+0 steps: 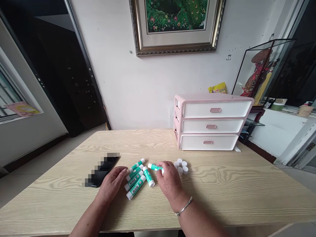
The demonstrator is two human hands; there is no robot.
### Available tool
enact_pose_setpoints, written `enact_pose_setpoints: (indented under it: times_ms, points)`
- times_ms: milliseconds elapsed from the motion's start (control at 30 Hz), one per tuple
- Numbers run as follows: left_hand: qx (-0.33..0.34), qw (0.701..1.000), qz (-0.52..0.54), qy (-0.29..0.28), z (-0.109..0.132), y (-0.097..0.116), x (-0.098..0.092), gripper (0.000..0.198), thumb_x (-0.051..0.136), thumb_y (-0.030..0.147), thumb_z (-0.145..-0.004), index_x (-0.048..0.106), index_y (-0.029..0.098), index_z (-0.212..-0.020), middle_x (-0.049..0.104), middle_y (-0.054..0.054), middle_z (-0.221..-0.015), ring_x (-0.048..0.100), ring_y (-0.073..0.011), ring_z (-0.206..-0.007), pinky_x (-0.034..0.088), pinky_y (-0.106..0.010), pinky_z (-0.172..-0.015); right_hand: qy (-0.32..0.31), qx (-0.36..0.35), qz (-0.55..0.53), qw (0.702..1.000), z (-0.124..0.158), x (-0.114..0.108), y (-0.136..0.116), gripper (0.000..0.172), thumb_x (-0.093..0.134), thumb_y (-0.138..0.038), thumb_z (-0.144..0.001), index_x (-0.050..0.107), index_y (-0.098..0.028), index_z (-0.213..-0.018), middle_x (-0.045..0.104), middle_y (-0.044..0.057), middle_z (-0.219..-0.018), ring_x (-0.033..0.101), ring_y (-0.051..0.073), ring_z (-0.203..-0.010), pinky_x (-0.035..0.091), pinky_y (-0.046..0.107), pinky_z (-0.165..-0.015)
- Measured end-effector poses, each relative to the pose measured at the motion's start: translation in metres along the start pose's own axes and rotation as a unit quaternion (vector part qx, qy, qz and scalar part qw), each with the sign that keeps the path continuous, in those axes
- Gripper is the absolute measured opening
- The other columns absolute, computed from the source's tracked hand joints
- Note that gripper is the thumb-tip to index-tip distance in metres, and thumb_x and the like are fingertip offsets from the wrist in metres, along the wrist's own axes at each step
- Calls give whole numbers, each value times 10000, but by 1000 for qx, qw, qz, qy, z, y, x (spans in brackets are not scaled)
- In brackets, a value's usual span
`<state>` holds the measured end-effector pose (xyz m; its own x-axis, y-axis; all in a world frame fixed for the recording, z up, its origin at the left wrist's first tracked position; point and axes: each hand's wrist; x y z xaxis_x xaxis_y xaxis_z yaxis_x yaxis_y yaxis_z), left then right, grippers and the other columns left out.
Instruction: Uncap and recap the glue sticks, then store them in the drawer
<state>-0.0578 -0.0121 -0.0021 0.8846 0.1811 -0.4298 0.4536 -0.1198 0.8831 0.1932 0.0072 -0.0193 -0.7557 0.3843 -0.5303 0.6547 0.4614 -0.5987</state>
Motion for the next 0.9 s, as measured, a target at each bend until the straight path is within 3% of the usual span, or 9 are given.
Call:
enact_pose_setpoints:
  times_ms: [367,567,733,900]
  points:
    - [14,999,10,27,-1,-2,0,395,568,535,-848,735,187,-932,751,-82,-959,707,-245,-851,555,-339,-746,19,-50,-44,998,-1,-7,-4,231,490,-81,-823,642,-212,-936,696,64,-957,635,212,-938,500,350,-841]
    - [22,998,38,55,-5,20,-10,420,614,549,-815,743,189,-990,757,-96,-1059,696,-271,-984,543,-369,-855,-8,6,-99,995,-12,-13,-22,161,527,-171,-862,665,-214,-931,716,60,-957,648,205,-896,497,312,-762]
    - [18,995,96,8,-12,31,-10,423,625,542,-826,729,169,-996,751,-102,-1072,682,-260,-1017,528,-354,-887,-32,55,-160,985,-21,-10,-31,142,541,-237,-858,677,-207,-888,718,41,-897,614,171,-737,477,284,-678]
    - [18,986,160,-34,-18,31,-6,348,626,498,-853,723,175,-942,750,-86,-1037,666,-238,-1006,513,-343,-904,-69,84,-228,968,-25,-5,-36,154,558,-300,-858,672,-196,-859,703,35,-842,611,170,-740,481,280,-689]
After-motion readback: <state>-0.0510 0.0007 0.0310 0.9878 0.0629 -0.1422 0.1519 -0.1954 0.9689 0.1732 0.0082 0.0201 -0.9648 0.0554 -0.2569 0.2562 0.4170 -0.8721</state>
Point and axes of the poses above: each hand's wrist, its own z-axis away from the middle knuckle, its own x-axis out of the palm, y = z × x
